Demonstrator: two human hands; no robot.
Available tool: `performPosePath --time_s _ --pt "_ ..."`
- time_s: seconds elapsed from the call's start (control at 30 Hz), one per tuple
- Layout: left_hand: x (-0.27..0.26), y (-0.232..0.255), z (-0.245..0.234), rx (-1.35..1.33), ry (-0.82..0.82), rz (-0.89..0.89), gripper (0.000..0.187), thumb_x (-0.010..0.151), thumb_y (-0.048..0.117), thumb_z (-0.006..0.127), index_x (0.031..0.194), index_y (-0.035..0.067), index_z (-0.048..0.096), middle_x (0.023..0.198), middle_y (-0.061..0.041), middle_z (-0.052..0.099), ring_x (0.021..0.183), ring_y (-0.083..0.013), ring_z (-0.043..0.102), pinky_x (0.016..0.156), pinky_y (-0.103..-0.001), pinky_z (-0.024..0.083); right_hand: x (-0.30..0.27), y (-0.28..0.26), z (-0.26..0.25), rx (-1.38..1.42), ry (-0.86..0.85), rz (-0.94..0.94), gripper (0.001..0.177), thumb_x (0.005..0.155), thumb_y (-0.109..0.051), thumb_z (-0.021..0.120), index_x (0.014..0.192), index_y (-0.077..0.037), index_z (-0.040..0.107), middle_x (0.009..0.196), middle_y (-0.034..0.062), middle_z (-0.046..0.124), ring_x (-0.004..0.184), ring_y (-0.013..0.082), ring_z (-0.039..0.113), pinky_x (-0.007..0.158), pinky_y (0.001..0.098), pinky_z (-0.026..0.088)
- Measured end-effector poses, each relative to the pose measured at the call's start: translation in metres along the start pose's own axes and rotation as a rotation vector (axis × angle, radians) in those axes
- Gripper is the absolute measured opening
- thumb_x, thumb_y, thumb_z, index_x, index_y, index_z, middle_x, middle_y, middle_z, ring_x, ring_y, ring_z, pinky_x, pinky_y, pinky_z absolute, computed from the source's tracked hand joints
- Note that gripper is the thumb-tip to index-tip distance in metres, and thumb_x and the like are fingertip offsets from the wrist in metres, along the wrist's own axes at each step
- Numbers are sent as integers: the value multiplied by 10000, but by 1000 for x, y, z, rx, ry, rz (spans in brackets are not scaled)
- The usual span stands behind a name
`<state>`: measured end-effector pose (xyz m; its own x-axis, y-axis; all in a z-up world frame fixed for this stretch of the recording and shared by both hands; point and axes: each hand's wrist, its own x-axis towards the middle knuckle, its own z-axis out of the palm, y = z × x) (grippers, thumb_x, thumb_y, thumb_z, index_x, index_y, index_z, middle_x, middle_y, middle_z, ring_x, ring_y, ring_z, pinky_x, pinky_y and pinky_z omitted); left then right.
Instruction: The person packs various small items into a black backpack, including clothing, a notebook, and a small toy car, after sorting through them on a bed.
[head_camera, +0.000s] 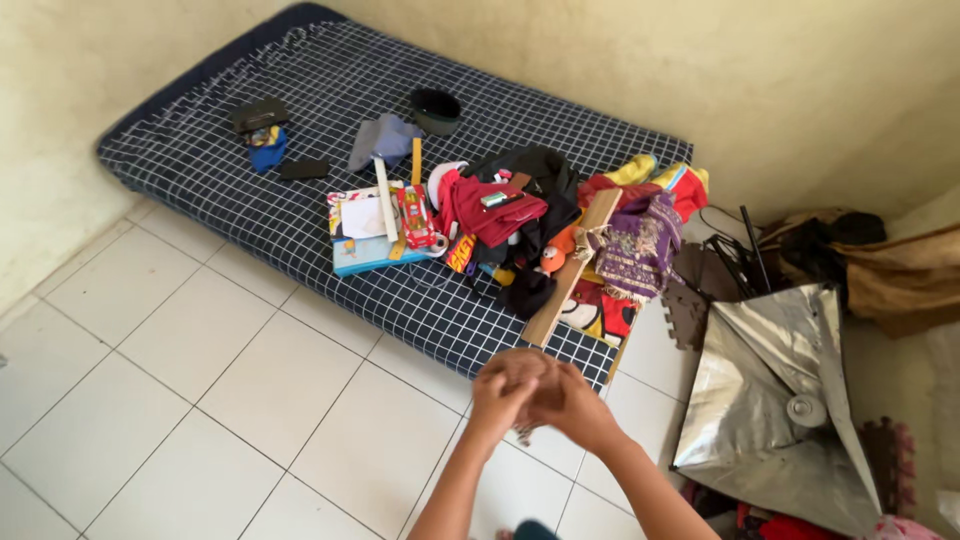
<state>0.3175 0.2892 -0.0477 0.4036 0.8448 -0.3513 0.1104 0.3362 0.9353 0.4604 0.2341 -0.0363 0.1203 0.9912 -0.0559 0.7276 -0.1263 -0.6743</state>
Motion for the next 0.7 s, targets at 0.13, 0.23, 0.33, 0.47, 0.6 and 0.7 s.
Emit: performPosePath --time_s 0.13,0.23,0.33,0.47,0.6,0.7 --pt "19 -2 27 6 -157 109 379 718 274 671 942 -28 625 1002 -175 637 881 -197 624 725 -264 516 4 31 -10 93 90 315 421 651 -348 654 979 -90 597 825 99 666 778 241 642 684 344 489" --pt "49 0 40 128 -255 97 391 752 296 648 936 -46 605 962 -181 658 874 -216 622 719 -282 488 26 59 -40 62 111 403 365 649 -321 657 929 -89 629 773 107 669 717 245 652 658 346 492" --pt "91 -4 51 213 -135 147 397 758 301 642 1048 34 598 1064 -142 581 992 -184 544 814 -291 442 55 98 -72 35 160 417 341 651 -310 658 901 -79 660 745 126 674 690 238 668 646 335 500" --pt "148 -20 55 117 -73 -28 374 792 290 574 1081 53 563 1112 -123 571 1040 -183 547 869 -282 425 104 161 -122 17 223 469 377 659 -359 637 886 -60 668 753 142 679 700 262 666 661 357 500" --pt "195 -32 75 -97 -72 -131 358 815 247 555 1109 44 525 1169 -90 566 1113 -142 514 931 -243 371 145 207 -170 -253 193 682 475 601 -452 682 928 -109 666 854 137 660 824 280 627 740 381 480" --pt "221 -32 81 -183 -51 -142 348 826 232 545 1107 27 522 1172 -93 572 1119 -150 513 941 -238 357 162 232 -177 -240 115 734 442 607 -443 644 957 -178 697 875 136 676 855 281 641 781 376 487"
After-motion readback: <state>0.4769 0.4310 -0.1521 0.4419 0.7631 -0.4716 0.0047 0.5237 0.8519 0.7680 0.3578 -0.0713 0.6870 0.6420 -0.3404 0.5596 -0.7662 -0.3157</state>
